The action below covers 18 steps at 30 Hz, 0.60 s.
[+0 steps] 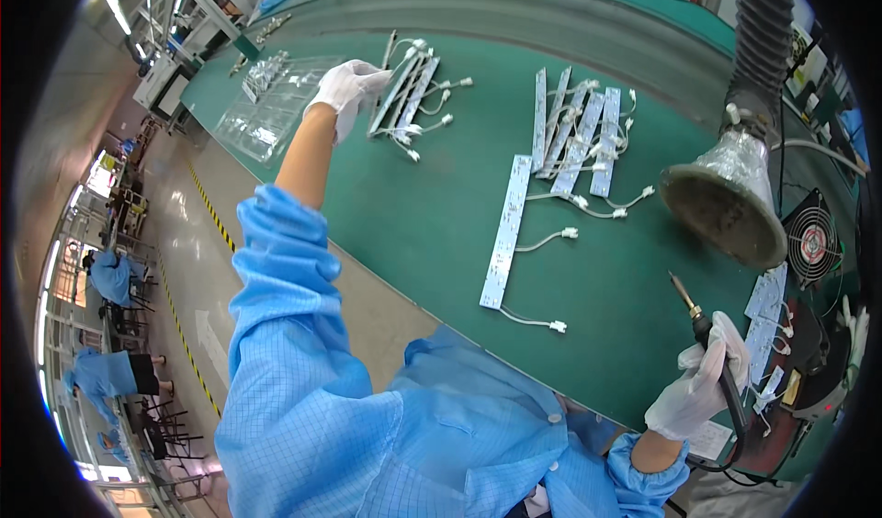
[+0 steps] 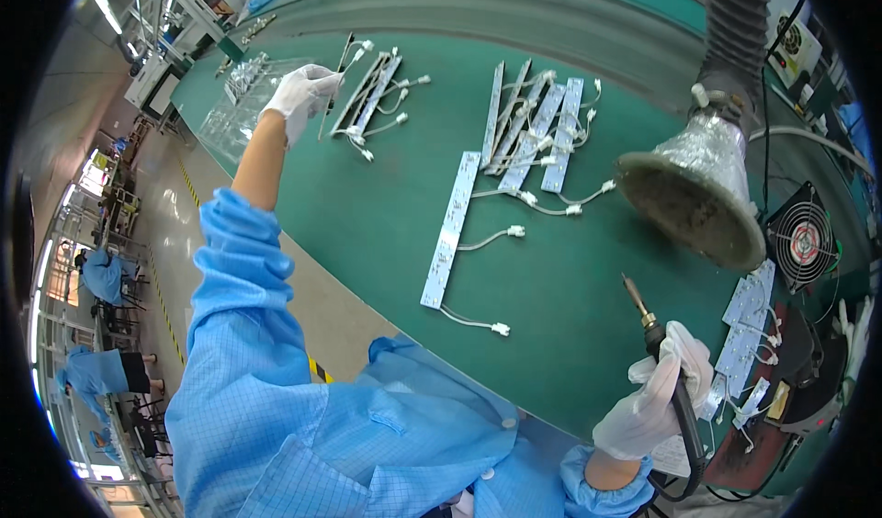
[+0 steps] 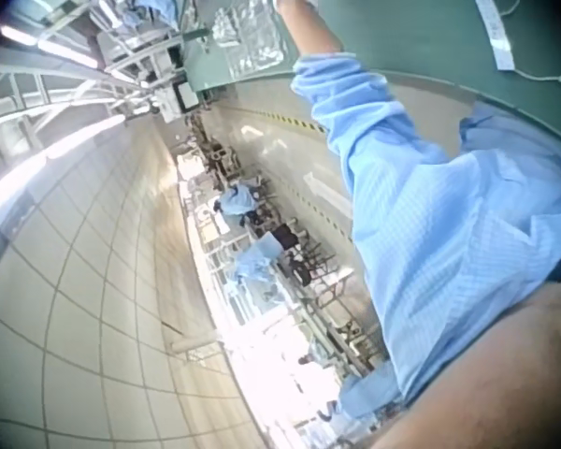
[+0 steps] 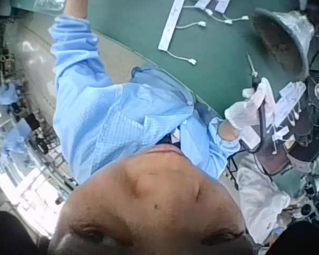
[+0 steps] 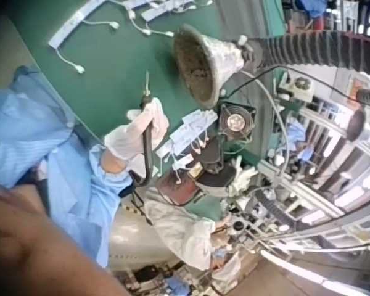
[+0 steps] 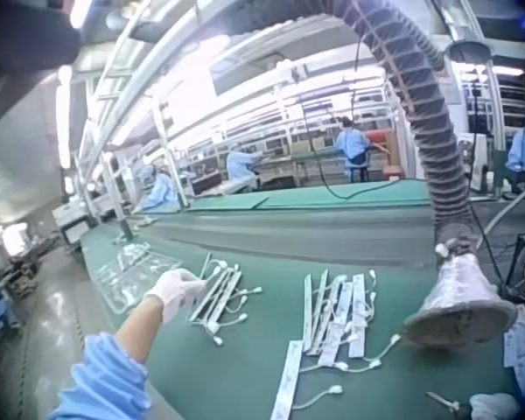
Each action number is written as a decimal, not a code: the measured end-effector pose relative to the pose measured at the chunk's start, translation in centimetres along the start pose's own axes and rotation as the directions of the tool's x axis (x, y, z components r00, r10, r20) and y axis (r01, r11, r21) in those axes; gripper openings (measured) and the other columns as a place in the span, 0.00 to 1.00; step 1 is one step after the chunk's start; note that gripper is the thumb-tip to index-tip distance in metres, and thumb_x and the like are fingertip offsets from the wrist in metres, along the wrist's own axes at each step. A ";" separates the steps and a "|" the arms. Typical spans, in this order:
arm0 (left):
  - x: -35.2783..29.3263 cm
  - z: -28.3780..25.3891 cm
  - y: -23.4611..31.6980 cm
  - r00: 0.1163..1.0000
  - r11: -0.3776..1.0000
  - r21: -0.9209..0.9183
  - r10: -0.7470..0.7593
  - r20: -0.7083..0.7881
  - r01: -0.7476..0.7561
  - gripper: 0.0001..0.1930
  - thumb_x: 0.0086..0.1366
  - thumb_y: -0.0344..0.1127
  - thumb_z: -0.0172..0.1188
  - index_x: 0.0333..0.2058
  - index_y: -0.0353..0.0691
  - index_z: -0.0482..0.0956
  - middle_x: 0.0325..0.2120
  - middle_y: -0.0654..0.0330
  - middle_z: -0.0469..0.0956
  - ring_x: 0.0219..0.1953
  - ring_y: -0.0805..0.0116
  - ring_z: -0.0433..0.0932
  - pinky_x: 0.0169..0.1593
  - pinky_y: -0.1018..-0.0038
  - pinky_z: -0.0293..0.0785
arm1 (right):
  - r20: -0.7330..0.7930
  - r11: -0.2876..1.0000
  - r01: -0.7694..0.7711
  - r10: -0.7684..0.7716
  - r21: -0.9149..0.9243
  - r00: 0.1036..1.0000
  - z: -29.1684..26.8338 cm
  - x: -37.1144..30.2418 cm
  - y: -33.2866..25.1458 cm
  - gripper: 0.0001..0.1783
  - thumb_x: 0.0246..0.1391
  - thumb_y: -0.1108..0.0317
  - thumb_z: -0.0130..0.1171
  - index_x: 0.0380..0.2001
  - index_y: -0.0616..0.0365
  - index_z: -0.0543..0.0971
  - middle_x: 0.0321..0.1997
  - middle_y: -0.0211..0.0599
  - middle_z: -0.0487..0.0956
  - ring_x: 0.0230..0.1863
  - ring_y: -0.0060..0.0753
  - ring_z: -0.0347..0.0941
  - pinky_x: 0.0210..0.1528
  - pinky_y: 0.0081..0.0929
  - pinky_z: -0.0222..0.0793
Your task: Soldering wire connections onto small LED circuit board strips at a manual assembly station.
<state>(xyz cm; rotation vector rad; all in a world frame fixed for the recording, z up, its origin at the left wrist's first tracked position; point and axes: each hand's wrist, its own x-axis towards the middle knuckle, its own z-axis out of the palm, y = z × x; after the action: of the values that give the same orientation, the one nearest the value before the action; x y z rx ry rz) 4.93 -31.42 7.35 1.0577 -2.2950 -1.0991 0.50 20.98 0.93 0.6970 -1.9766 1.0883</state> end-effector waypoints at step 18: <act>-5.3 5.6 0.2 0.962 0.891 0.399 0.264 -0.066 -0.217 0.19 0.62 0.48 0.54 0.44 0.42 0.79 0.39 0.48 0.78 0.45 0.51 0.75 0.48 0.62 0.70 | 0.168 0.825 -0.515 0.487 0.231 0.857 -0.1 0.3 -0.7 0.12 0.58 0.69 0.50 0.36 0.69 0.75 0.40 0.42 0.77 0.18 0.17 0.58 0.25 0.16 0.60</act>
<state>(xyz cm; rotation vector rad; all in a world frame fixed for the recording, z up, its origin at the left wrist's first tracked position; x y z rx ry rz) 4.81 -24.54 3.93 0.9053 -2.5214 -0.4790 0.91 20.70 1.49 0.3690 -2.1878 1.6928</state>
